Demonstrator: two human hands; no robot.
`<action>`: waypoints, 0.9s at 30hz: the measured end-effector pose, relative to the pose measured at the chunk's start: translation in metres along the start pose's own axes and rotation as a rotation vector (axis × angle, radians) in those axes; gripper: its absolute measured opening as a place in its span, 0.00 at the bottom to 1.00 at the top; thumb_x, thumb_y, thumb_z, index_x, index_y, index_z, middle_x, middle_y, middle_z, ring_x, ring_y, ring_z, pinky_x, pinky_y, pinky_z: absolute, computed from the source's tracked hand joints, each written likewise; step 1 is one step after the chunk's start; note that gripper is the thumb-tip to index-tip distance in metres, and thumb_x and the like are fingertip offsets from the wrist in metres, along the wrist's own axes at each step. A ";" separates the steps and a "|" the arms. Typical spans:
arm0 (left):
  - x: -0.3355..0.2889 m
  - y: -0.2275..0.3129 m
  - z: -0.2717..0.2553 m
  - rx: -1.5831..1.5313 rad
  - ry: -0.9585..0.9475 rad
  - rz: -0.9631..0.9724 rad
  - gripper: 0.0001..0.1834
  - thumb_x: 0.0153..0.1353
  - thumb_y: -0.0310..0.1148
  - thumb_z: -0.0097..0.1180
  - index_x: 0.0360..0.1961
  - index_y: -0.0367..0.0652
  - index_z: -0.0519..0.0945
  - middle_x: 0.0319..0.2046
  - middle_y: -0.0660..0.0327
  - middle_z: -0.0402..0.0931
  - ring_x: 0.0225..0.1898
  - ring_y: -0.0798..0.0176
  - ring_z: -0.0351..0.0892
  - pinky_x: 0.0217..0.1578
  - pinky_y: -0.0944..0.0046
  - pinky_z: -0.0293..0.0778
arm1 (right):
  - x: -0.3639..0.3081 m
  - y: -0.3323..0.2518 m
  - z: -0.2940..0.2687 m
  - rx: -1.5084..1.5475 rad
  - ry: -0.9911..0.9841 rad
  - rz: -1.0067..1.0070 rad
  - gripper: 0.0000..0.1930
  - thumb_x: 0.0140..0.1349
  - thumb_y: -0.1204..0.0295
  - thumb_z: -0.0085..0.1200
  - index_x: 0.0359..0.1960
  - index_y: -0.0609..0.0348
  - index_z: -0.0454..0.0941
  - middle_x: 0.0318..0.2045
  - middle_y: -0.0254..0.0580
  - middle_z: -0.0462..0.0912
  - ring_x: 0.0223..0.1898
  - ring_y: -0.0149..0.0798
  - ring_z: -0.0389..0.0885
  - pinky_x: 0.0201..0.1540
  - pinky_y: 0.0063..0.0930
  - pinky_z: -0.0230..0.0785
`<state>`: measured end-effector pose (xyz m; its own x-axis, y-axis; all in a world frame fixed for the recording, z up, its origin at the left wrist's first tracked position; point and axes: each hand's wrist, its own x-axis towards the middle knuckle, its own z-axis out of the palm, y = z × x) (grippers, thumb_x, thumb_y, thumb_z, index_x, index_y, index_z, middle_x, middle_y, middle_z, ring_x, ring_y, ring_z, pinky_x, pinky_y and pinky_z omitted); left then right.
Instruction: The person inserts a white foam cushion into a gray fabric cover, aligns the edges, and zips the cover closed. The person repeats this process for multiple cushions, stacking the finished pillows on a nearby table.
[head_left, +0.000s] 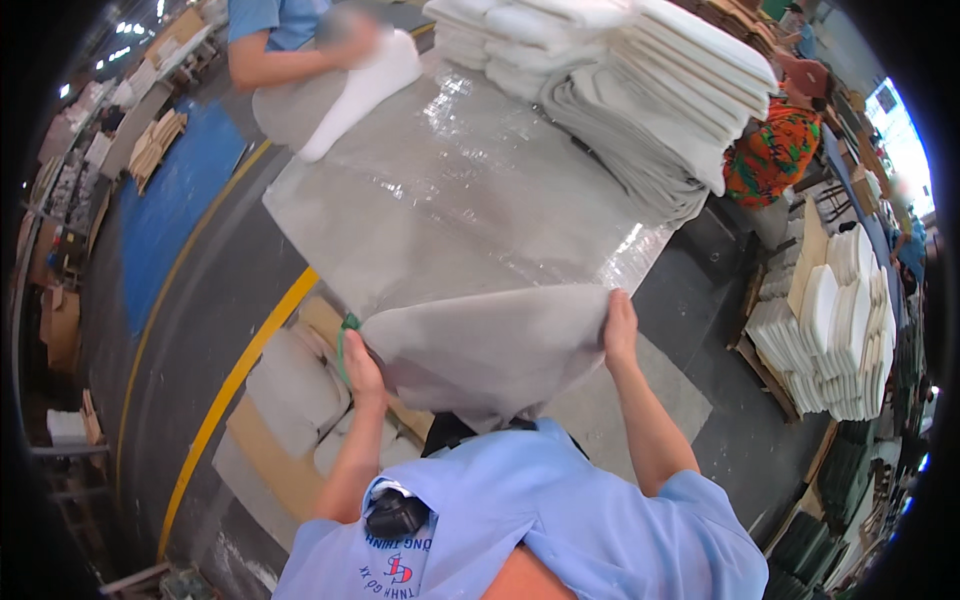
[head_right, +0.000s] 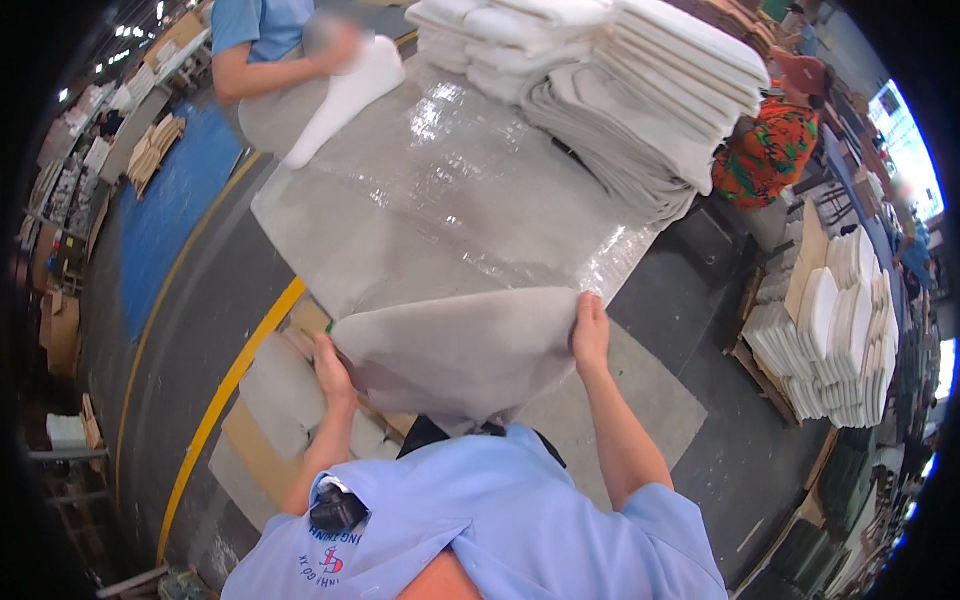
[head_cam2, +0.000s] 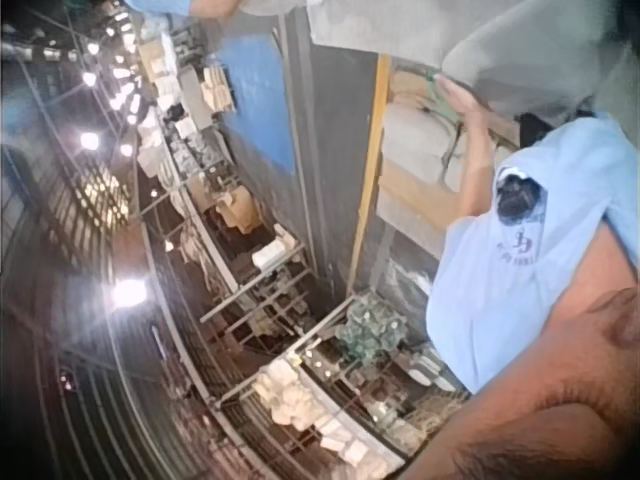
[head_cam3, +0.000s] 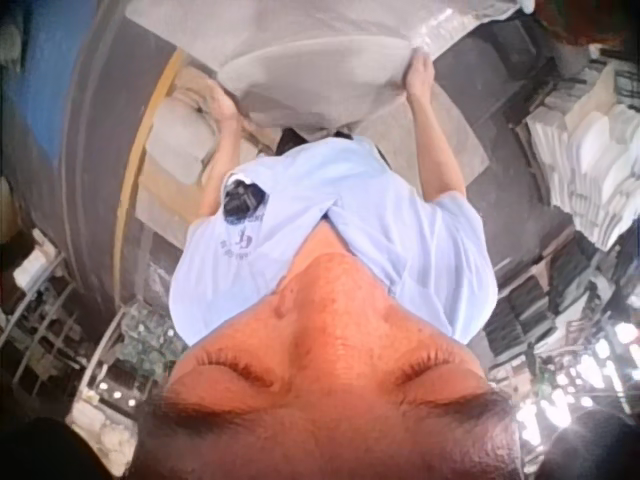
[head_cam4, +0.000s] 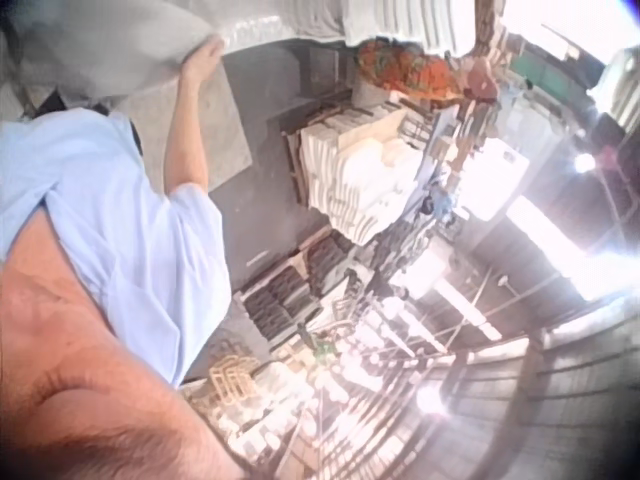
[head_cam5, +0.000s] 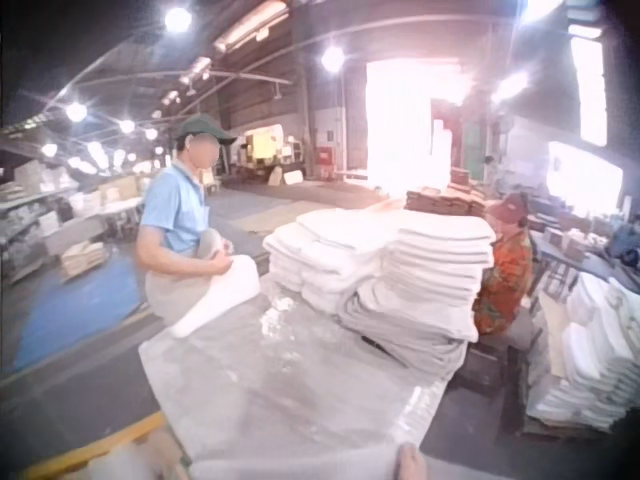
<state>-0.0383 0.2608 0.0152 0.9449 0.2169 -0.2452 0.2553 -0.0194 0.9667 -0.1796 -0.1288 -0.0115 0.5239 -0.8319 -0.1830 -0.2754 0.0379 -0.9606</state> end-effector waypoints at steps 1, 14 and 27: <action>-0.009 0.013 -0.012 -0.060 -0.021 0.029 0.33 0.82 0.59 0.39 0.45 0.38 0.80 0.41 0.60 0.80 0.45 0.63 0.76 0.54 0.59 0.71 | -0.013 -0.009 -0.008 0.094 -0.055 -0.003 0.27 0.81 0.48 0.45 0.47 0.64 0.82 0.40 0.38 0.84 0.45 0.34 0.78 0.55 0.30 0.68; -0.003 -0.047 -0.027 -0.527 0.019 -0.032 0.39 0.80 0.63 0.35 0.27 0.40 0.80 0.32 0.51 0.83 0.42 0.54 0.80 0.53 0.55 0.72 | -0.042 0.016 -0.003 0.327 -0.144 -0.078 0.37 0.82 0.43 0.34 0.36 0.66 0.84 0.32 0.46 0.85 0.35 0.38 0.81 0.46 0.32 0.73; 0.026 0.010 -0.008 -0.415 0.064 0.037 0.40 0.80 0.64 0.33 0.30 0.42 0.84 0.31 0.58 0.83 0.36 0.62 0.80 0.45 0.59 0.77 | -0.087 -0.028 -0.061 0.310 -0.677 0.314 0.24 0.77 0.58 0.47 0.58 0.68 0.80 0.61 0.51 0.82 0.66 0.45 0.76 0.73 0.42 0.63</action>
<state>-0.0129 0.2745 0.0190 0.9338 0.2839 -0.2176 0.1050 0.3639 0.9255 -0.2667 -0.0915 0.0437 0.8613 -0.2447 -0.4453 -0.3067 0.4483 -0.8396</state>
